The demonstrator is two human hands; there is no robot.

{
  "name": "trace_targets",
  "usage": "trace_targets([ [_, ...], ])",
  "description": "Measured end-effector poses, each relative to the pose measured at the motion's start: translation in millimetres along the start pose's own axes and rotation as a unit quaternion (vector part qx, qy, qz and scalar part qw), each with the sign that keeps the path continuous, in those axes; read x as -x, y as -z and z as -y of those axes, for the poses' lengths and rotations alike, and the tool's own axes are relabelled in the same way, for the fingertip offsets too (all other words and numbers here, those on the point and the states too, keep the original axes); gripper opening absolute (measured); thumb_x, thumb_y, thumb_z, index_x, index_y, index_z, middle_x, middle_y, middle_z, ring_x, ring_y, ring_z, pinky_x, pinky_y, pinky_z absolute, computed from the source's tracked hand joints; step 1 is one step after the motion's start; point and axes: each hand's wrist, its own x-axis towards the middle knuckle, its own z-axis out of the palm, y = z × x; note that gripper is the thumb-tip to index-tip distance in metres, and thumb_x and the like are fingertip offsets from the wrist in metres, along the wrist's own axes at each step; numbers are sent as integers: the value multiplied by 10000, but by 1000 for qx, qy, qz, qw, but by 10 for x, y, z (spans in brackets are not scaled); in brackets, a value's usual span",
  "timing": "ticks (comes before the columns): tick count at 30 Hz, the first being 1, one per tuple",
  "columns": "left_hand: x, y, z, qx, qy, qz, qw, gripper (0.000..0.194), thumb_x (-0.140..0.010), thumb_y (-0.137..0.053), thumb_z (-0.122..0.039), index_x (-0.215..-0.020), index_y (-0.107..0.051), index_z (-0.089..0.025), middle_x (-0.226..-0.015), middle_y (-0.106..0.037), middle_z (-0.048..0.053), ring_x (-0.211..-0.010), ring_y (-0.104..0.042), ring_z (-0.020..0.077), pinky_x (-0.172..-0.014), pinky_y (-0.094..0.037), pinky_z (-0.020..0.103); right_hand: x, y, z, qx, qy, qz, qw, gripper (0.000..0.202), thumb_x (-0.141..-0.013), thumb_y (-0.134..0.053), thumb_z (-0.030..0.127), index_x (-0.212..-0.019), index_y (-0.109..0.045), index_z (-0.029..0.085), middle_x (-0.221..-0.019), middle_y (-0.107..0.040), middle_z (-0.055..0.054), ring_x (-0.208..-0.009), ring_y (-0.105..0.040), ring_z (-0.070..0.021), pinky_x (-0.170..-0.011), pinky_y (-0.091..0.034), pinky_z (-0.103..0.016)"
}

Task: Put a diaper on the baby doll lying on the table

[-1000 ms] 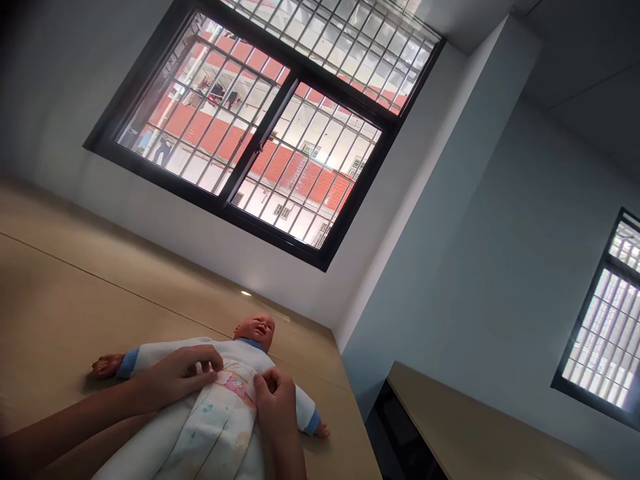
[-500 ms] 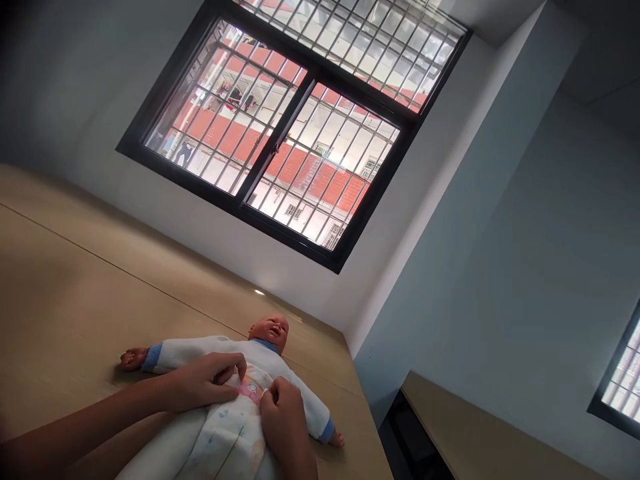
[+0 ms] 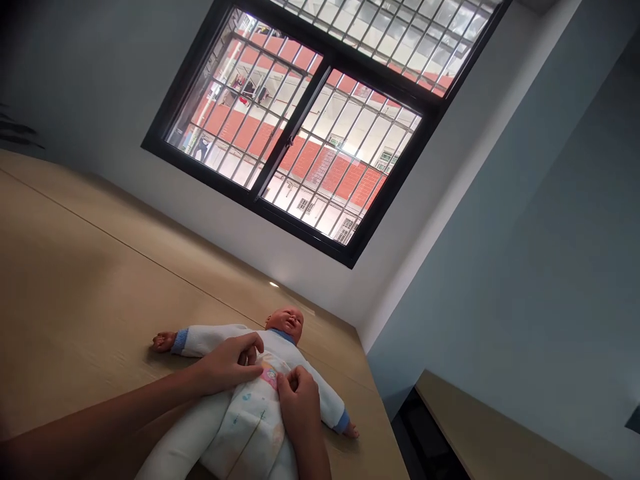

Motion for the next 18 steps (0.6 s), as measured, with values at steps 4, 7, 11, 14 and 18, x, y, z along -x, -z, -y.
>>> trace_targets([
  [4, 33, -29, -96, -73, -34, -13, 997, 292, -689, -529, -158, -972, -585, -205, -658, -575, -65, -622, -510, 126, -589, -338, 244, -7, -9, 21, 24, 13, -6, 1000, 278, -782, -479, 443, -631, -401, 223, -615, -436, 24, -646, -422, -170, -630, -302, -303],
  [7, 37, -26, -116, -69, -53, 5, 996, 245, -735, -558, -221, -978, -587, -210, -662, -572, -59, -621, -521, 130, -587, -349, 246, 0, -12, 39, 37, 16, -8, 999, 266, -795, -461, 419, -628, -397, 222, -611, -455, 19, -641, -432, -170, -631, -305, -308],
  [11, 39, -35, -129, -81, -26, 8, 996, 276, -739, -589, -271, -1007, -572, -203, -668, -575, -47, -638, -535, 148, -583, -341, 255, 25, -8, 46, 34, 21, -10, 999, 252, -820, -432, 392, -636, -404, 223, -615, -491, 9, -638, -456, -172, -629, -324, -310],
  [14, 41, -18, -140, -108, -32, -8, 994, 327, -712, -529, -171, -1034, -574, -211, -672, -570, -41, -649, -533, 155, -594, -332, 258, 26, 27, 14, 31, 19, -18, 999, 228, -818, -429, 375, -646, -408, 226, -621, -511, 5, -642, -480, -175, -628, -349, -310],
  [18, 52, 176, -60, -184, -7, -44, 982, 388, -684, -519, -114, -1043, -604, -232, -754, -603, 7, -754, -578, 216, -672, -349, 288, -12, 167, -169, -46, -63, 26, 997, 160, -771, -442, 355, -680, -364, 249, -590, -527, 25, -560, -510, -164, -559, -367, -289],
])
